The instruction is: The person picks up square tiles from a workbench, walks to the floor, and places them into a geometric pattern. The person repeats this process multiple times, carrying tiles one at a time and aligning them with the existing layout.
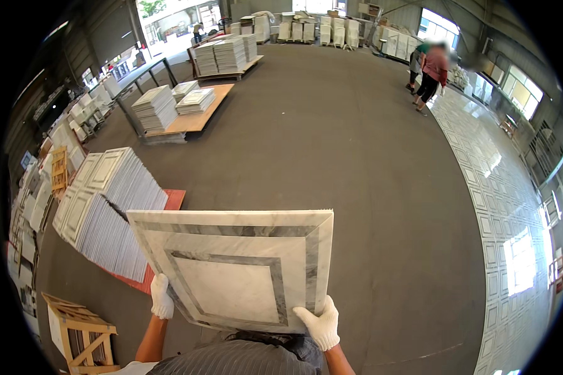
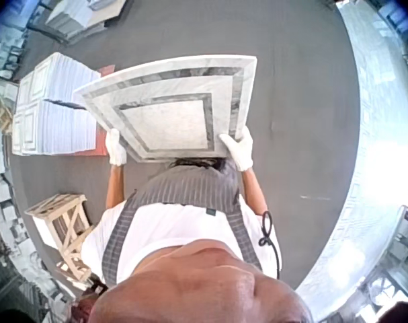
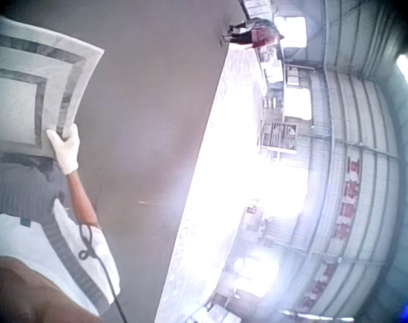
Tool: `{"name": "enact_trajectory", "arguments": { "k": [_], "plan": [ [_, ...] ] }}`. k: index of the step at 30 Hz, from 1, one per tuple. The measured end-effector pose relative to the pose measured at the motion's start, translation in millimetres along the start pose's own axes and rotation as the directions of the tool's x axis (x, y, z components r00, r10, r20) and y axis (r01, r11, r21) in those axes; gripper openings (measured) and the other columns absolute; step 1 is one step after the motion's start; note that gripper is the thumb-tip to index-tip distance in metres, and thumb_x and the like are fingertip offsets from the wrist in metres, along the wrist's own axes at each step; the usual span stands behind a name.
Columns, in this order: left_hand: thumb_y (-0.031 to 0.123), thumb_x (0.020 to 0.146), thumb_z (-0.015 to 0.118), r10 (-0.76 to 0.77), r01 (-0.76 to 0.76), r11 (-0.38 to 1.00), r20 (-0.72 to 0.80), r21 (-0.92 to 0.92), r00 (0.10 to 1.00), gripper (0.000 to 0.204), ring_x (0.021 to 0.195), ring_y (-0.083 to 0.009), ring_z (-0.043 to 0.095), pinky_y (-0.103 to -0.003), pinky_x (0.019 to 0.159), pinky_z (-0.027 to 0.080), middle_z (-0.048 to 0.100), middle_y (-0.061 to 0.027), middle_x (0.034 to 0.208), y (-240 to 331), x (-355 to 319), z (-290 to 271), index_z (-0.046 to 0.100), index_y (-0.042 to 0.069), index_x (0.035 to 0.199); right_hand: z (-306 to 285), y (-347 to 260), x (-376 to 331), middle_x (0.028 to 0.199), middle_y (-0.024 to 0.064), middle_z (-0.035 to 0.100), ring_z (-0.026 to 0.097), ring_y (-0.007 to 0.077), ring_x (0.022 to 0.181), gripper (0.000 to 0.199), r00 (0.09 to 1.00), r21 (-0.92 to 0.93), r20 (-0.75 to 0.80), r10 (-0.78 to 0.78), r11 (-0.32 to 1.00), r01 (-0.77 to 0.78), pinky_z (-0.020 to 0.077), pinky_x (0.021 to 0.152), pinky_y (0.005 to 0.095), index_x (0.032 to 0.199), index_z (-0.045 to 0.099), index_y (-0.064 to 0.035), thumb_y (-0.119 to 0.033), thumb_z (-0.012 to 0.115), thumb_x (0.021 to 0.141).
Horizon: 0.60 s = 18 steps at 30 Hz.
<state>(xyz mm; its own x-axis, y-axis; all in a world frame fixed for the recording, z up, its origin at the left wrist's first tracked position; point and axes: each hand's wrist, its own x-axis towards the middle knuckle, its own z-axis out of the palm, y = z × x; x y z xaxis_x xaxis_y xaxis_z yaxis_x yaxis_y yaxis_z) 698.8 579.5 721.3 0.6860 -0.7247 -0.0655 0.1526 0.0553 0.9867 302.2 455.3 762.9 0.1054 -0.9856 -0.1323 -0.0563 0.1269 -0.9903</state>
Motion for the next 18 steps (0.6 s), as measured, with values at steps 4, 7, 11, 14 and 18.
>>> {"name": "enact_trajectory", "arguments": {
  "k": [4,7,11,14,18],
  "plan": [
    [0.03,0.089,0.056,0.029,-0.029,1.0,-0.017,0.002,0.999,0.045,0.1,-0.0146,0.056,-0.031,0.087,0.044,0.059,-0.0032,0.111,-18,94,89,0.052,-0.001,0.122,-13,-3,130,0.087,0.0072,0.068,0.06,0.0116,0.077,0.039,1.0,0.017,-0.007,-0.004,1.0,0.004,0.0506,0.072,0.0289,0.097,0.061,0.002,-0.015,0.082,0.069],
    [0.033,0.092,0.054,0.085,-0.086,0.996,-0.014,-0.012,0.996,0.042,0.098,-0.0169,0.057,-0.033,0.086,0.046,0.059,-0.0053,0.111,-32,141,135,0.053,0.0,0.118,-29,-4,206,0.085,0.0066,0.068,0.06,0.0114,0.076,0.039,0.999,0.023,0.011,-0.043,0.999,0.043,0.0507,0.072,0.0288,0.096,0.061,0.0013,-0.015,0.083,0.068],
    [0.038,0.094,0.051,0.21,-0.21,0.977,-0.016,0.024,0.977,0.047,0.103,-0.0189,0.056,-0.035,0.09,0.046,0.057,-0.0065,0.116,-25,209,209,0.051,0.0,0.122,-44,-48,330,0.086,0.0066,0.068,0.061,0.0116,0.078,0.041,0.995,0.034,0.091,-0.046,0.998,0.043,0.0507,0.073,0.0291,0.098,0.061,0.0019,-0.015,0.084,0.067],
    [0.031,0.088,0.055,0.076,-0.087,0.995,-0.177,-0.057,0.981,0.04,0.093,-0.0137,0.056,-0.031,0.082,0.046,0.059,-0.0034,0.102,-10,253,274,0.054,-0.001,0.112,-56,-55,408,0.09,0.0067,0.069,0.061,0.0119,0.08,0.044,0.991,0.043,0.109,-0.074,0.997,0.07,0.0508,0.075,0.0298,0.099,0.061,0.0024,-0.015,0.085,0.066],
    [0.032,0.088,0.056,0.103,-0.113,0.992,-0.145,-0.063,0.984,0.038,0.089,-0.0115,0.053,-0.029,0.078,0.045,0.058,-0.0023,0.099,0,320,354,0.054,-0.001,0.107,-62,-60,498,0.089,0.0067,0.069,0.061,0.012,0.08,0.044,0.992,0.03,0.098,-0.074,0.997,0.071,0.0508,0.075,0.0297,0.099,0.062,0.0022,-0.016,0.085,0.067]
  ]
}}
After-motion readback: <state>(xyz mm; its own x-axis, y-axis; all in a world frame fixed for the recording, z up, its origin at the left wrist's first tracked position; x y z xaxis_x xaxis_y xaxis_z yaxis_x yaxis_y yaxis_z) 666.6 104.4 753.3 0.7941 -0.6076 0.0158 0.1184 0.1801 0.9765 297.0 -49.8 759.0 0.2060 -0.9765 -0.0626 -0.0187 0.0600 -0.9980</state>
